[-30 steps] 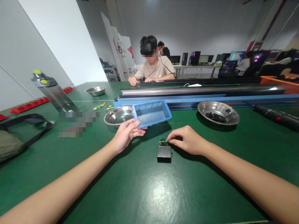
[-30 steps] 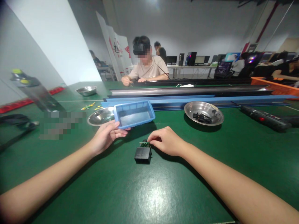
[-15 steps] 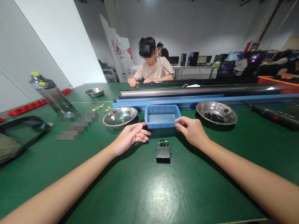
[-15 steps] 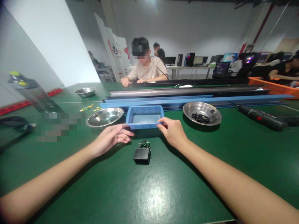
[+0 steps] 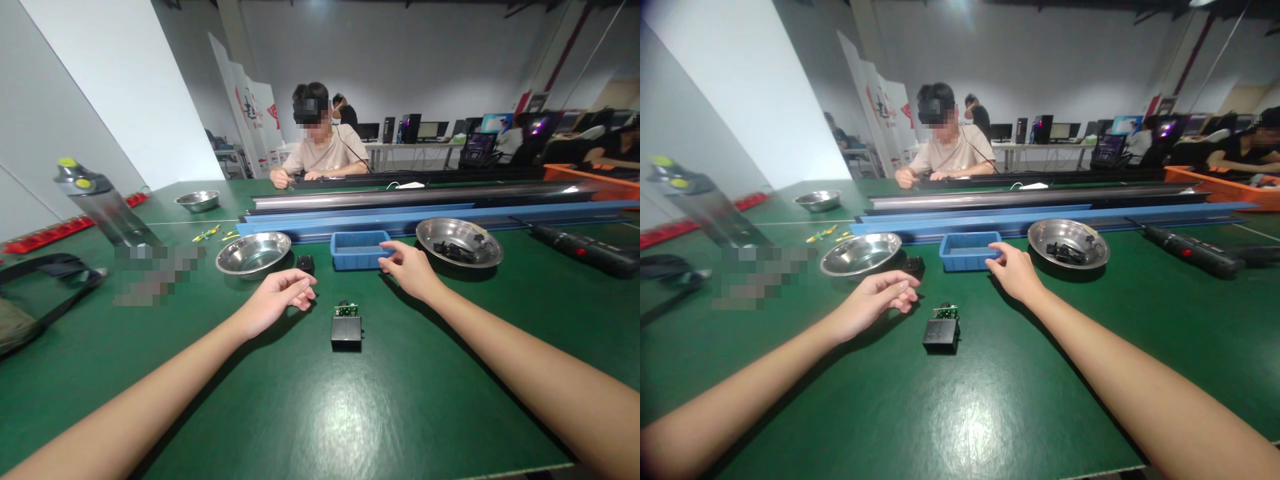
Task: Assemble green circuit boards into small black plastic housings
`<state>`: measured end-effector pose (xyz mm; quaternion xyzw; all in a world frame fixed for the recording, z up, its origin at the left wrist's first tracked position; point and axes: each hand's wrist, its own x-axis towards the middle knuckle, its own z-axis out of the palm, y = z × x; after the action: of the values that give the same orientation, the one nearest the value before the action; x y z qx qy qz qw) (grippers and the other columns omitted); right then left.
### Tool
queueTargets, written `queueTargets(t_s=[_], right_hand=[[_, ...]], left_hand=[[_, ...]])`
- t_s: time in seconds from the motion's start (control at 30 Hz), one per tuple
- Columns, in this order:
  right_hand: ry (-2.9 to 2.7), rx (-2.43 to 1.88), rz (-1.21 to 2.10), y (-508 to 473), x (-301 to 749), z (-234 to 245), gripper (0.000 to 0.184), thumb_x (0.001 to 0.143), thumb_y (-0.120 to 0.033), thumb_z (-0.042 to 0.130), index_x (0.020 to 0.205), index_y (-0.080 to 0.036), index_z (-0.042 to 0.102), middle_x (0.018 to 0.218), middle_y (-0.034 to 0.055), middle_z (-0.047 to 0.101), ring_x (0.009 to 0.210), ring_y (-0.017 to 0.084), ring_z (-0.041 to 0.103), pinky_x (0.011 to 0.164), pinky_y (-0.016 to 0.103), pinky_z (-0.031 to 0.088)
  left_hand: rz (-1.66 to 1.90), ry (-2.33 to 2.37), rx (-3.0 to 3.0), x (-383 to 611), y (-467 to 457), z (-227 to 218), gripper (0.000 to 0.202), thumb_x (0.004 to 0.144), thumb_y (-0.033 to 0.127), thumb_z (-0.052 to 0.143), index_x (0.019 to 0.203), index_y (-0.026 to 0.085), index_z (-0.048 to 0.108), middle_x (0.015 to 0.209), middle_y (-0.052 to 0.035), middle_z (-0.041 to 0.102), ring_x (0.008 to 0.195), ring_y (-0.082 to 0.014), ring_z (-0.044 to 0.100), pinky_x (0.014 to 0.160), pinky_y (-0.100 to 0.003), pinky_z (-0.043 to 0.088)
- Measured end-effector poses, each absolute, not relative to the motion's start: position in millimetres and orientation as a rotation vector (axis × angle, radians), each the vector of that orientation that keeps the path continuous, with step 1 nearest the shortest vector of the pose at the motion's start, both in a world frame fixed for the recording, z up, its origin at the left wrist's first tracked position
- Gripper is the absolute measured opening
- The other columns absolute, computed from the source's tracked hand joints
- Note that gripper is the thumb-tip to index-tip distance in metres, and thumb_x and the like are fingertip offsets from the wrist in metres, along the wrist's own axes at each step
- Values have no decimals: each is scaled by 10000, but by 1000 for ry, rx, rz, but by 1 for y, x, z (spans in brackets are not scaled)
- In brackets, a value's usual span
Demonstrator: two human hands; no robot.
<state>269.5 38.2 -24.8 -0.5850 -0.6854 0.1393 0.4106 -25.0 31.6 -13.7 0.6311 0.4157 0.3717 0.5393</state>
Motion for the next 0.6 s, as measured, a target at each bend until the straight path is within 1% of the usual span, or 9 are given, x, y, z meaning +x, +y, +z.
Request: queueTargets(t_s=[0.07, 0.1, 0.17, 0.2, 0.27, 0.33, 0.4, 0.5, 0.6], right_hand=[[-1742, -1525, 235, 37, 273, -17, 331, 866, -225, 625, 1192, -178, 658, 696, 6, 726, 672, 201, 702, 763, 343, 519], [-1752, -1568, 130, 36, 277, -12, 300, 864, -211, 617, 1156, -172, 675, 717, 21, 725, 690, 210, 699, 771, 352, 515], [-1810, -1651, -107, 34, 288, -1, 211, 862, -182, 587, 1026, -167, 720, 836, 81, 740, 816, 255, 705, 801, 380, 511], [-1830, -1710, -214, 34, 294, 4, 215, 856, -174, 584, 1017, -165, 726, 915, 111, 737, 883, 282, 698, 804, 393, 512], [-1806, -1892, -355, 33, 305, 11, 263, 833, -177, 612, 1071, -162, 723, 1069, 167, 707, 959, 321, 680, 790, 410, 519], [-1828, -2118, -348, 33, 313, 13, 270, 837, -203, 630, 1084, -150, 727, 1140, 199, 674, 988, 329, 674, 786, 402, 522], [-1870, -2315, -237, 34, 316, 13, 274, 851, -225, 639, 1091, -127, 728, 1165, 212, 665, 1011, 321, 677, 794, 377, 519], [-1874, -2445, -120, 35, 316, 13, 275, 871, -139, 583, 1104, -94, 722, 1107, 226, 694, 997, 312, 695, 774, 351, 513], [-1866, -2436, -142, 33, 313, 18, 309, 868, -71, 509, 1093, -87, 720, 1060, 238, 707, 971, 334, 705, 736, 364, 506]], left_hand=[[877, 990, 1511, -26, 32, -14, 332, 781, 437, 767, 907, 136, 709, 757, -62, 710, 643, -155, 674, 645, -279, 571], [873, 992, 1515, -26, 32, -14, 333, 780, 438, 768, 908, 137, 709, 758, -61, 709, 640, -153, 670, 644, -278, 568], [873, 994, 1524, -26, 32, -13, 337, 772, 439, 774, 907, 137, 710, 759, -60, 708, 641, -152, 664, 643, -280, 564], [874, 993, 1527, -26, 32, -13, 341, 765, 439, 778, 906, 136, 710, 757, -60, 706, 642, -152, 661, 643, -282, 561], [875, 994, 1532, -26, 31, -12, 353, 751, 442, 787, 904, 134, 710, 754, -59, 703, 644, -152, 654, 645, -287, 557], [865, 1003, 1534, -26, 31, -11, 370, 745, 454, 786, 906, 132, 706, 754, -54, 701, 639, -146, 647, 647, -287, 553], [854, 1012, 1533, -26, 31, -11, 387, 737, 467, 788, 907, 130, 700, 756, -50, 700, 636, -140, 642, 651, -285, 550], [848, 1016, 1531, -26, 32, -11, 414, 728, 488, 791, 908, 127, 696, 757, -47, 697, 636, -136, 640, 656, -283, 547], [844, 1017, 1533, -27, 32, -11, 422, 728, 496, 792, 908, 127, 696, 757, -47, 696, 631, -134, 637, 651, -284, 544]])
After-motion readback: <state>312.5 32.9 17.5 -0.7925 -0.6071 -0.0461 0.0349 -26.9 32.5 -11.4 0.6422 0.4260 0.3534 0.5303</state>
